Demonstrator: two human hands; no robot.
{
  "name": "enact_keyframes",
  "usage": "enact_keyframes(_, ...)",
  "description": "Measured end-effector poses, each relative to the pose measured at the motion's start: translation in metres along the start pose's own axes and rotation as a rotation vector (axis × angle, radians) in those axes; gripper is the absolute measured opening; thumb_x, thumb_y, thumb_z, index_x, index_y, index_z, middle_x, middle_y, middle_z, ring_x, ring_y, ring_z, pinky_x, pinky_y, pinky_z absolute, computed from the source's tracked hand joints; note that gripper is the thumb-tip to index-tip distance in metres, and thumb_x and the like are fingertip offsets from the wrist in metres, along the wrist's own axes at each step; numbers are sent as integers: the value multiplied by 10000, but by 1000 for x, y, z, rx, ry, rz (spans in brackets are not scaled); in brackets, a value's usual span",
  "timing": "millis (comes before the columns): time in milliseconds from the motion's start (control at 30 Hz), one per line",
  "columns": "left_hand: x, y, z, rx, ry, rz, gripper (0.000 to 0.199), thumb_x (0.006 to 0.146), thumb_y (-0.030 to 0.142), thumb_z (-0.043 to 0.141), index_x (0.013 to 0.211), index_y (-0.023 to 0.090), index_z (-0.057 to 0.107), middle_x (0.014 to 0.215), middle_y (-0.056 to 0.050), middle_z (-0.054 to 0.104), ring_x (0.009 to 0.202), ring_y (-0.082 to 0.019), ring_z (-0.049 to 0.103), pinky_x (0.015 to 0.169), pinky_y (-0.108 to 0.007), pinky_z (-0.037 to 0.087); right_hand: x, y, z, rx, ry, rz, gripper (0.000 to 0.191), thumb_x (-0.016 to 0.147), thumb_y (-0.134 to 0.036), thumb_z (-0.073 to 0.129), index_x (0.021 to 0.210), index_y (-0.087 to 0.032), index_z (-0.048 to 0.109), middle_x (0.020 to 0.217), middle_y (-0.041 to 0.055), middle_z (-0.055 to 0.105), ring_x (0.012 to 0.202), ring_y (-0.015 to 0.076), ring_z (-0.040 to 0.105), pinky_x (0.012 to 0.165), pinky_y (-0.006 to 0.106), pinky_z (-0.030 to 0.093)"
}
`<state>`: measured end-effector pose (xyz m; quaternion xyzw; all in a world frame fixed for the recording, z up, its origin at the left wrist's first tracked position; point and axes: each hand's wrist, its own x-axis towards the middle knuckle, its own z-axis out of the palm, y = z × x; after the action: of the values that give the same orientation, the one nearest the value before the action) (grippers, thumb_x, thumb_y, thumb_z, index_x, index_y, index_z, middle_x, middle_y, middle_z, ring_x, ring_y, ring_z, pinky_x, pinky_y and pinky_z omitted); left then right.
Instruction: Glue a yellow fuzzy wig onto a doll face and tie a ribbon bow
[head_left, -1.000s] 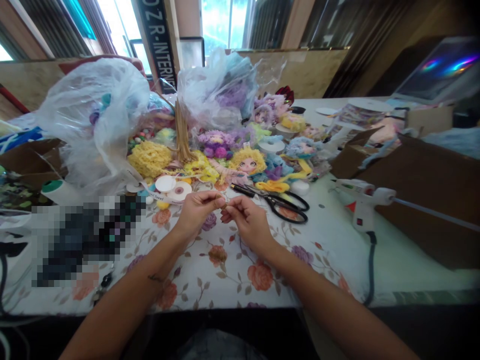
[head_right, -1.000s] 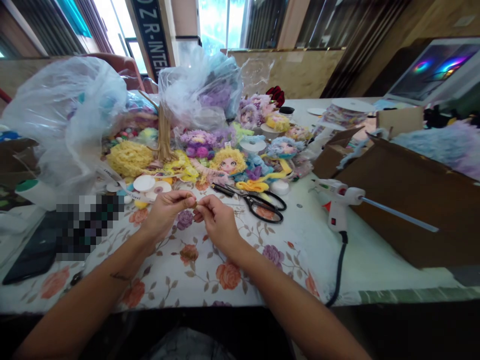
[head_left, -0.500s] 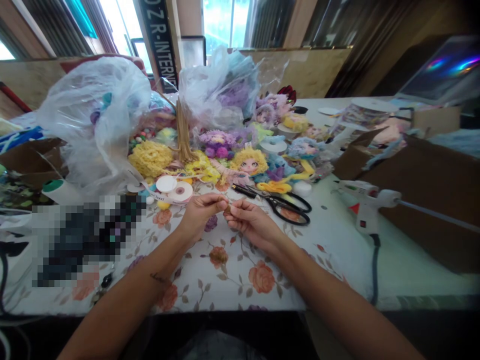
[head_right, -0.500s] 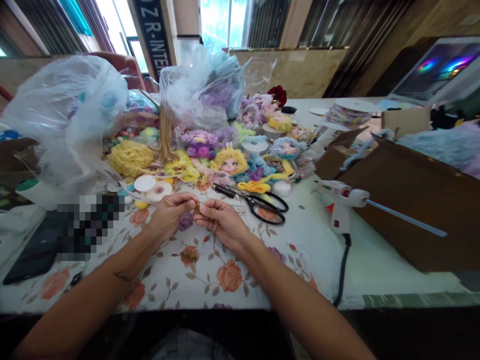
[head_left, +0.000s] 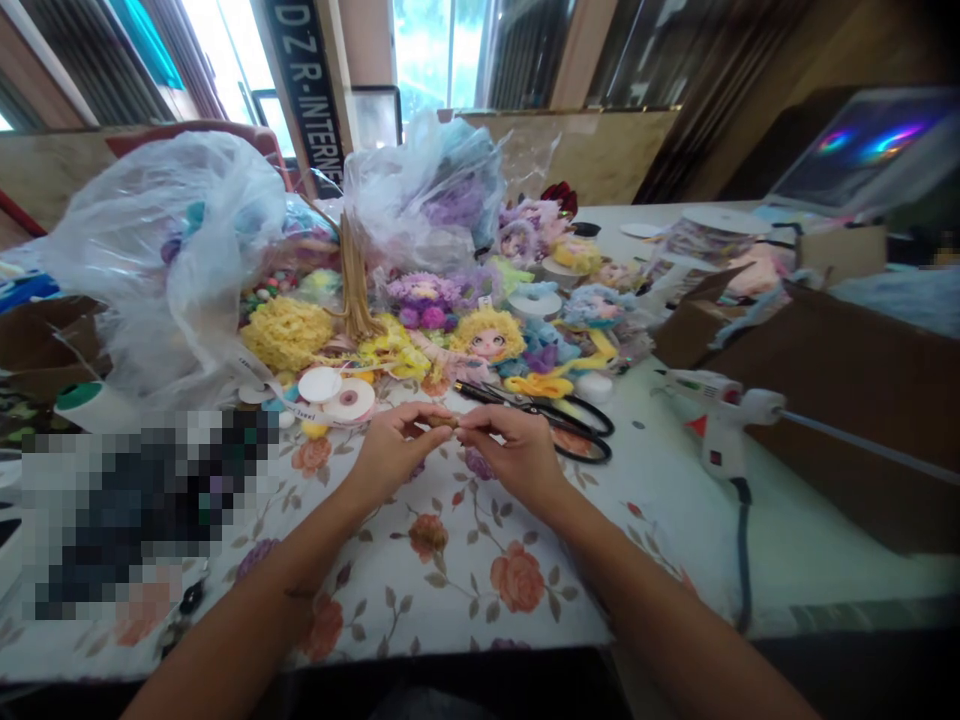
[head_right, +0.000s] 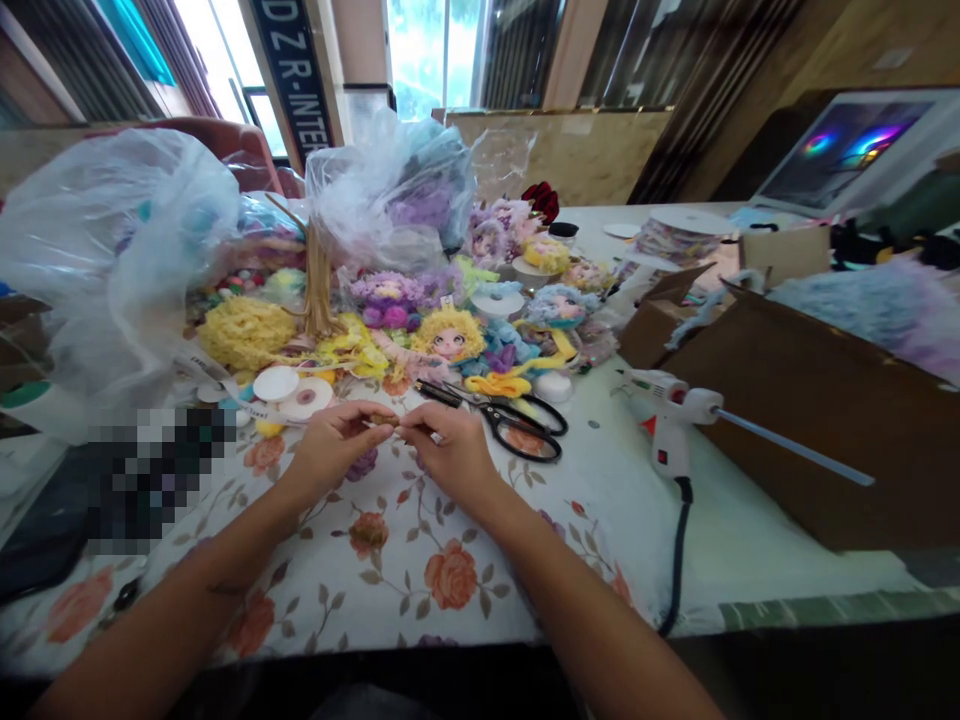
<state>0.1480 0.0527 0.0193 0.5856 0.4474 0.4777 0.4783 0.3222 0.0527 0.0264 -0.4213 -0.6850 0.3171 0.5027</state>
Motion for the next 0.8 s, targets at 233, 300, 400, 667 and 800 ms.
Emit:
enact_keyframes(233, 1, 6, -7, -14, -39, 189, 83, 669, 201, 764, 751, 198, 752, 804, -68, 727, 788, -191, 654, 732, -304, 515, 2, -3, 2, 308, -80, 249, 132, 636, -262, 782, 720, -200, 700, 596, -5, 678, 525, 144, 629, 517, 254, 510)
enact_keyframes(300, 2, 8, -7, -15, -37, 239, 69, 675, 192, 760, 742, 210, 757, 806, -68, 726, 794, -190, 657, 750, -312, 517, 3, -4, 3, 489, -114, 396, 212, 598, -275, 810, 749, -180, 696, 598, -2, 685, 526, 144, 646, 515, 254, 535)
enact_keyframes(400, 2, 9, -6, -27, -34, 268, 72, 678, 189, 760, 743, 220, 763, 811, -67, 720, 769, -179, 656, 732, -304, 521, 4, -3, 4, 661, -176, 541, 240, 579, -263, 827, 745, -158, 690, 600, 3, 692, 526, 125, 651, 512, 228, 543)
enact_keyframes(667, 1, 4, -3, -9, -42, 292, 83, 694, 196, 752, 757, 246, 769, 813, -47, 677, 766, -162, 623, 718, -292, 497, 5, 1, -2, 838, -292, 780, 183, 608, -211, 823, 690, -147, 672, 579, -11, 672, 474, 55, 598, 455, 132, 470)
enact_keyframes(800, 1, 1, -2, -101, -39, 233, 88, 657, 188, 777, 726, 242, 766, 815, -42, 652, 770, -152, 605, 697, -279, 495, 4, 2, 1, 865, -251, 761, 203, 579, -183, 827, 642, -156, 636, 548, -19, 662, 462, 60, 585, 428, 135, 438)
